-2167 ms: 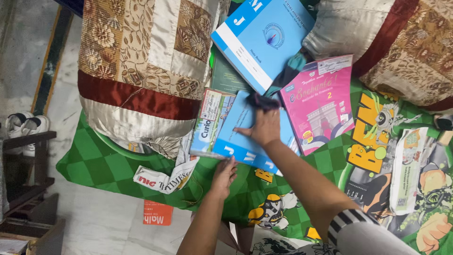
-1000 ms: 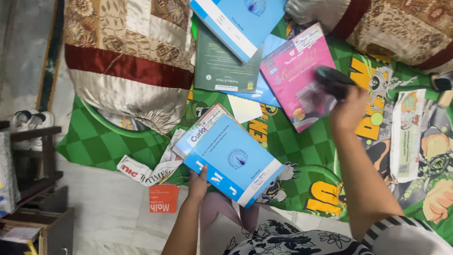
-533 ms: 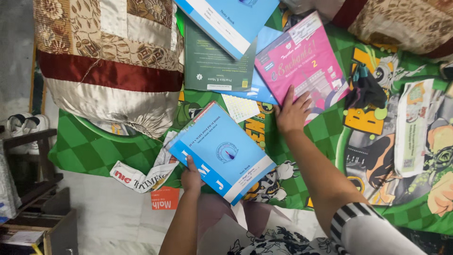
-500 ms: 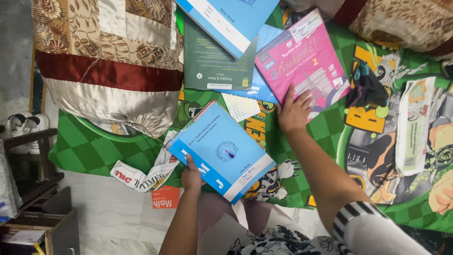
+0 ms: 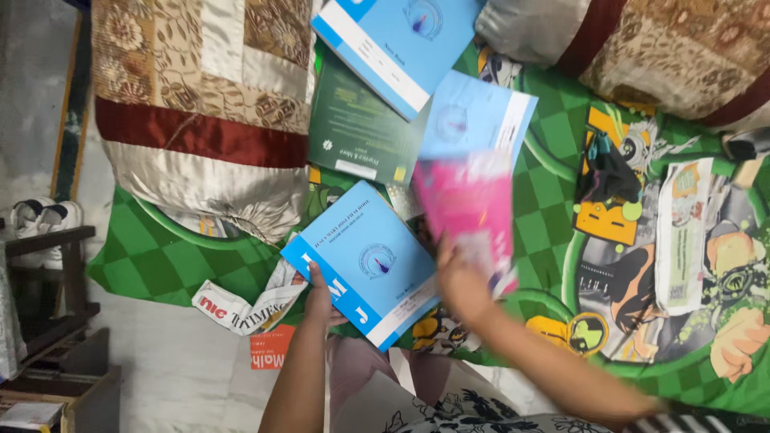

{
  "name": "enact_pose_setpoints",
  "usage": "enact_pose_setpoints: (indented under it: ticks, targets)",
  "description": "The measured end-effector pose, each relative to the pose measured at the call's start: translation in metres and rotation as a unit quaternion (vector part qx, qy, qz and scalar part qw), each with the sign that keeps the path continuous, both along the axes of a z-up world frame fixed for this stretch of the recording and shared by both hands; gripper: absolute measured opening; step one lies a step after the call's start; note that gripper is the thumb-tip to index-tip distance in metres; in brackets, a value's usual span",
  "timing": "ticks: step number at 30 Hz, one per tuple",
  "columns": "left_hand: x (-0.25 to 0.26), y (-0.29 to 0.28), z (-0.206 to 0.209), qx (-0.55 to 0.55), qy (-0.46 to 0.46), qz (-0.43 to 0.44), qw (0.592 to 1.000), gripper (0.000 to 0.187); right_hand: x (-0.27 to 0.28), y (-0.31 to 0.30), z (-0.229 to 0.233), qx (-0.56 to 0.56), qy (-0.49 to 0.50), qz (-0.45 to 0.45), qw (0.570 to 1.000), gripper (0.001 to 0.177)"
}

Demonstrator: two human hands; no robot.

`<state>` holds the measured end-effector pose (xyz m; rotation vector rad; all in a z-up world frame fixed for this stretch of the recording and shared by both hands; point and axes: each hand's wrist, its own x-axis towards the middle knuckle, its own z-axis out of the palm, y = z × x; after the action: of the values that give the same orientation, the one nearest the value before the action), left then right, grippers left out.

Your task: The person smooths a bedsheet, then walks to a cluttered bed and begins sorting clothes. They pick up various garments, place them into a white plastic bag, and gather several books from the bed, carrying them toward a table.

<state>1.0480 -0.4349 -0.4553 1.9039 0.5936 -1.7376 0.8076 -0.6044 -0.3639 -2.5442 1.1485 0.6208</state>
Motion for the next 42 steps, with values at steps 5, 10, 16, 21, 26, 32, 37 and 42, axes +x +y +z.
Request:
enact_pose_setpoints:
  ticks: [5,10,16,21,26,32,37,42]
  targets:
    - [0.005,0.015,-0.022,-0.02,0.055,0.022,0.998,0.122,0.038,0.128,0.021,0.033,0.006,0.075,0.997,0.077]
    - [0.005,0.032,-0.029,-0.089,0.115,0.054,0.988,0.126,0.038,0.154,0.018,0.139,0.039,0.23,0.962,0.074]
    - [0.005,0.052,-0.014,-0.141,0.171,0.2,0.954,0.124,0.064,0.152,-0.005,0.15,-0.138,0.174,0.963,0.071]
    - [-0.007,0.056,-0.03,-0.112,0.084,0.065,0.988,0.109,0.077,0.066,-0.059,0.295,-0.231,-0.115,0.92,0.023]
    - [-0.032,0.039,-0.059,-0.096,0.006,0.081,0.992,0.097,0.112,-0.093,-0.116,0.034,-0.381,-0.389,0.838,0.072]
    - [-0.038,0.027,-0.058,-0.012,-0.035,0.062,0.997,0.088,0.154,-0.156,-0.103,0.248,-0.262,-0.571,0.738,0.064]
    - [-0.032,0.023,-0.044,-0.037,-0.01,0.088,0.995,0.095,0.184,-0.17,-0.084,0.443,-0.343,-0.631,0.537,0.043]
    - [-0.027,0.02,-0.046,-0.009,0.014,0.042,0.999,0.097,0.143,-0.181,-0.04,0.513,-0.438,-0.491,0.551,0.046]
